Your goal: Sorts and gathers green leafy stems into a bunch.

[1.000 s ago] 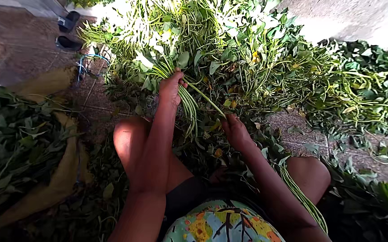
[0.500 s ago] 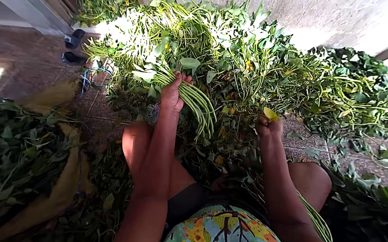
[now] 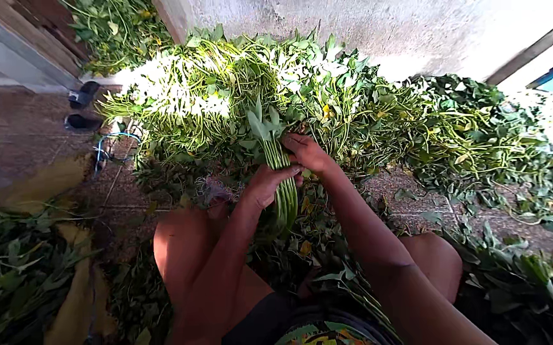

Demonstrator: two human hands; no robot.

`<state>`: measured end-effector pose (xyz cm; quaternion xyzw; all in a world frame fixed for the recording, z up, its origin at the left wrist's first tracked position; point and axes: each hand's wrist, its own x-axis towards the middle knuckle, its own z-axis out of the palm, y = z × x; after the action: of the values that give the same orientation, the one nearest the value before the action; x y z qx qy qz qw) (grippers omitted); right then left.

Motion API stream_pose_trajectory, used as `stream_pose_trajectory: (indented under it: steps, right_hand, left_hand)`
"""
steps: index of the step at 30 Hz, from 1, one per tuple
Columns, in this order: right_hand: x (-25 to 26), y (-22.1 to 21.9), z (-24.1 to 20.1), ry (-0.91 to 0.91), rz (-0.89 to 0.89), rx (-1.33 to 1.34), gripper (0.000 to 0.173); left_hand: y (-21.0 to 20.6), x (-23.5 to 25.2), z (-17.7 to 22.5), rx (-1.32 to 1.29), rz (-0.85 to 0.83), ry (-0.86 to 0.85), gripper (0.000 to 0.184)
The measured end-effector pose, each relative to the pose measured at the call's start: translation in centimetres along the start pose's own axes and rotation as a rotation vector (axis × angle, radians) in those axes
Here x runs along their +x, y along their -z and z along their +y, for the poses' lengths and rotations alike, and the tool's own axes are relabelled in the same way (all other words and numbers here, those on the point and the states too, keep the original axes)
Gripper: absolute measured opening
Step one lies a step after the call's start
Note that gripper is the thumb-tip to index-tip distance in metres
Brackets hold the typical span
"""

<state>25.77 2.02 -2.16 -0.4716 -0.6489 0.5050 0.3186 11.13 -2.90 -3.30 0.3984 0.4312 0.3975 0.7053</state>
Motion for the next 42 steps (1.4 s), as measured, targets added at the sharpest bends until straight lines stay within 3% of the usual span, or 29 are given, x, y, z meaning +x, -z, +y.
stream_pose_trajectory:
  steps: [2, 4, 6, 8, 9, 11, 14, 17, 19, 25, 29, 32, 35, 37, 39, 42]
  right_hand:
    - [0.6, 0.5, 0.1, -0.149, -0.136, 0.275, 0.043]
    - [1.5, 1.9, 1.3, -0.135, -0.07, 0.305, 0.048]
    - [3.5, 5.4, 4.0, -0.12, 0.269, 0.149, 0.044]
    - [5.9, 10.2, 7.9, -0.252, 0.678, -0.096, 0.04]
    - [6.8, 12.4, 10.0, -0.357, 0.773, -0.214, 0.041]
    - [8.2, 15.2, 13.6, -0.483, 0.686, -0.452, 0.045]
    - [9.5, 16.7, 14.1, -0.566, 0.439, -0.747, 0.044]
    - [10.0, 17.9, 13.7, -0.671, 0.348, -0.683, 0.054]
    - [10.3, 18.8, 14.3, -0.638, 0.359, -0.607, 0.057]
    - [8.1, 15.5, 5.8, -0.171, 0.698, -0.371, 0.03]
    - [5.8, 11.0, 4.4, 0.03, 0.59, 0.211, 0.026]
    - [3.4, 5.7, 3.5, 0.042, 0.46, 0.407, 0.023]
    - [0.5, 0.3, 3.3, 0.019, 0.336, 0.339, 0.023]
    - [-1.2, -2.4, 3.2, 0.015, 0.249, 0.245, 0.018]
    - [-2.2, -4.2, 2.5, -0.006, 0.175, 0.144, 0.016]
    - [-1.9, -5.1, 2.1, -0.061, 0.108, 0.027, 0.017]
  left_hand:
    - [-0.1, -0.2, -0.3, -0.228, -0.115, 0.057, 0.021]
    - [0.1, -0.6, -0.3, -0.336, -0.203, 0.048, 0.034]
    - [0.6, -0.8, 0.1, -0.405, -0.227, -0.018, 0.035]
    - [0.9, -0.8, 0.7, -0.454, -0.187, -0.103, 0.029]
    - [0.9, -0.8, 0.9, -0.466, -0.142, -0.129, 0.027]
    - [1.2, -0.8, 1.4, -0.475, -0.054, -0.166, 0.025]
    - [1.8, -0.5, 1.8, -0.473, 0.039, -0.198, 0.026]
    - [1.8, -0.4, 2.0, -0.441, 0.091, -0.189, 0.027]
    - [1.6, -0.2, 1.9, -0.411, 0.113, -0.186, 0.025]
    - [1.9, 0.6, 1.4, -0.246, 0.176, -0.233, 0.017]
    - [1.8, 0.7, 1.0, -0.11, 0.21, -0.329, 0.016]
    - [2.0, 0.8, 1.0, -0.004, 0.239, -0.391, 0.016]
    - [2.2, 1.0, 1.2, 0.082, 0.316, -0.346, 0.016]
    - [2.4, 0.9, 1.2, 0.18, 0.364, -0.224, 0.018]
    - [2.7, 0.7, 1.2, 0.285, 0.412, -0.072, 0.023]
    - [3.1, 0.7, 0.9, 0.333, 0.433, 0.013, 0.028]
